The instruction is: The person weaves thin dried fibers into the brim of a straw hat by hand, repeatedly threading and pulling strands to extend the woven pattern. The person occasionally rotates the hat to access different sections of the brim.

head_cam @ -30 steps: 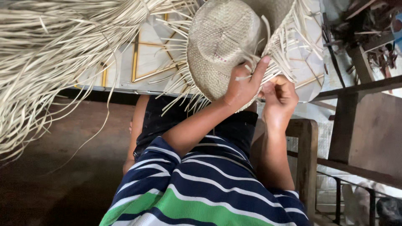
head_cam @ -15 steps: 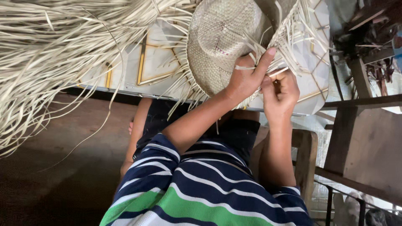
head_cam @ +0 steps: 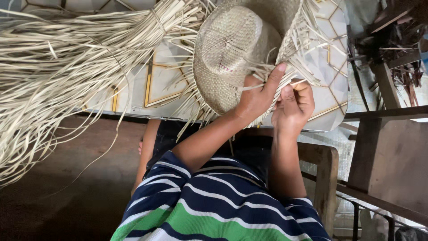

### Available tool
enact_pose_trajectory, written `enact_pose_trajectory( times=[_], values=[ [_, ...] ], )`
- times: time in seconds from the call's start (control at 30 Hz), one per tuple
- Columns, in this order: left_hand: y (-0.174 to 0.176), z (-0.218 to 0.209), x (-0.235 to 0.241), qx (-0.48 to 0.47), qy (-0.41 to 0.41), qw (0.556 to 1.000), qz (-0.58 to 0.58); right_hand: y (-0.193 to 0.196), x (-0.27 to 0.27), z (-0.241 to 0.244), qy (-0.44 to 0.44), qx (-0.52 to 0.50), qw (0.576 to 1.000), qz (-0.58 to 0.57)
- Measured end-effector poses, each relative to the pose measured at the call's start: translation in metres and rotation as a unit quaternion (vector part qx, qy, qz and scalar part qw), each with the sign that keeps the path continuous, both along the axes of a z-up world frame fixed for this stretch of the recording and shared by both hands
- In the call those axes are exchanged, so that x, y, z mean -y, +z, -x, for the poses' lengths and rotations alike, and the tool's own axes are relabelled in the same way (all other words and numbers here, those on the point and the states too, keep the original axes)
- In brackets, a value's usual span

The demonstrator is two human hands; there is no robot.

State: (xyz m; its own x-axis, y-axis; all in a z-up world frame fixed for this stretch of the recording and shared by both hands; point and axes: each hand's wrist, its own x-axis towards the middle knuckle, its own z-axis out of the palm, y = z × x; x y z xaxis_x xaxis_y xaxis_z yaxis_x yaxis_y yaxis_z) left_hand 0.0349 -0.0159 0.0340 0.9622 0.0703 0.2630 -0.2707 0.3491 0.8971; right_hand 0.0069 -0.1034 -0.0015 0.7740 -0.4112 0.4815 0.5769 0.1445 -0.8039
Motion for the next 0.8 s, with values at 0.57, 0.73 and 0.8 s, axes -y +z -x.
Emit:
enact_pose_trajectory(
  times=[0.57, 0.73, 0.8],
  values=[
    [-0.001, -0.002, 0.007, 0.038, 0.030, 0.999, 0.014, 0.037, 0.012, 0.015, -0.080, -0.040, 0.946, 0.310],
    [0.005, 0.001, 0.005, 0.036, 0.018, 0.999, -0.024, 0.013, 0.017, 0.005, -0.074, -0.035, 0.974, 0.212],
    [0.006, 0.000, 0.006, 0.035, 0.008, 0.999, -0.015, 0.003, 0.016, -0.001, -0.036, -0.025, 0.997, 0.063]
  ],
)
